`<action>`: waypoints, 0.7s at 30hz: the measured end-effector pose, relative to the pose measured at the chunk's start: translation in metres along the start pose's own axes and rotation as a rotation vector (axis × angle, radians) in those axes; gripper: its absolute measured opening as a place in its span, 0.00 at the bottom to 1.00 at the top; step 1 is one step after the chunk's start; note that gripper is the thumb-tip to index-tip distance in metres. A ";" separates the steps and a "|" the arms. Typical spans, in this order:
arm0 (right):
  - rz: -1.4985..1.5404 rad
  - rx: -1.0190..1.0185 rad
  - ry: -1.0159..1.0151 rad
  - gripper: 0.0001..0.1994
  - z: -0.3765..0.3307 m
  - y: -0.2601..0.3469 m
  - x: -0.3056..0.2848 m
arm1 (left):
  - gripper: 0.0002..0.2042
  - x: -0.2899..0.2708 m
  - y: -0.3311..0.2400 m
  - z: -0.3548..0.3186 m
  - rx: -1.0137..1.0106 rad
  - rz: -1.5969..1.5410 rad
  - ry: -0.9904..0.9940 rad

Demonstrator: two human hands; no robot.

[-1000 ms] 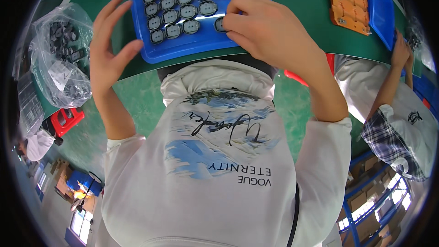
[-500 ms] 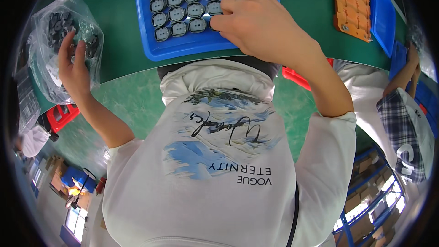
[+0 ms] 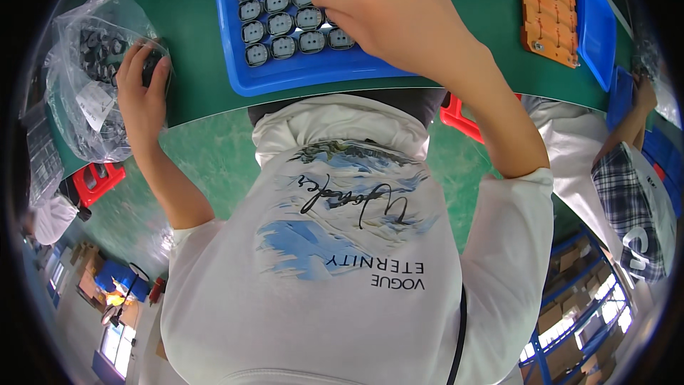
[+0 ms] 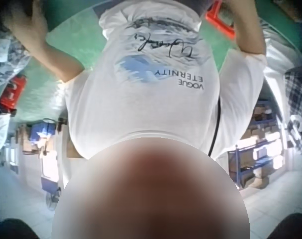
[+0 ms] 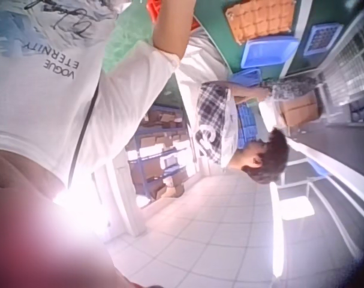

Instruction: Placing small circular electronic components into trays and onto a mounting board at an assembly line station.

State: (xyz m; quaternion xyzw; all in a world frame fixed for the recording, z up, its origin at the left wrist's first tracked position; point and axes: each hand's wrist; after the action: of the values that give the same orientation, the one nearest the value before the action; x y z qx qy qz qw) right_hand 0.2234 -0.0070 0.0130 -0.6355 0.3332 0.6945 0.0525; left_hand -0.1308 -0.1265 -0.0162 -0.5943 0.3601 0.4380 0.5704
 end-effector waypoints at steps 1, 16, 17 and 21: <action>0.003 -0.273 -0.299 0.06 0.014 -0.013 0.011 | 0.17 -0.002 -0.002 0.000 0.004 0.000 -0.002; 0.042 -0.484 -0.521 0.07 0.029 -0.002 0.020 | 0.15 -0.001 -0.002 -0.006 0.021 -0.059 -0.031; 0.029 -0.457 -0.504 0.08 0.029 -0.002 0.020 | 0.15 -0.001 -0.002 -0.005 0.030 -0.066 -0.036; 0.071 0.044 0.029 0.10 0.024 0.038 -0.017 | 0.14 0.001 -0.001 -0.008 0.023 -0.087 -0.044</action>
State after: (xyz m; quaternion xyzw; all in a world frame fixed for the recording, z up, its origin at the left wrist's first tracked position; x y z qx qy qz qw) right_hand 0.1873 -0.0180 0.0430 -0.6318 0.3716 0.6793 0.0368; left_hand -0.1284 -0.1339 -0.0166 -0.5928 0.3262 0.4217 0.6036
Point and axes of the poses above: each hand's wrist, its own z-axis towards the middle knuckle, its own x-axis out of the palm, y = z × x, and after that the axes turned 13 degrees about y, right-handed
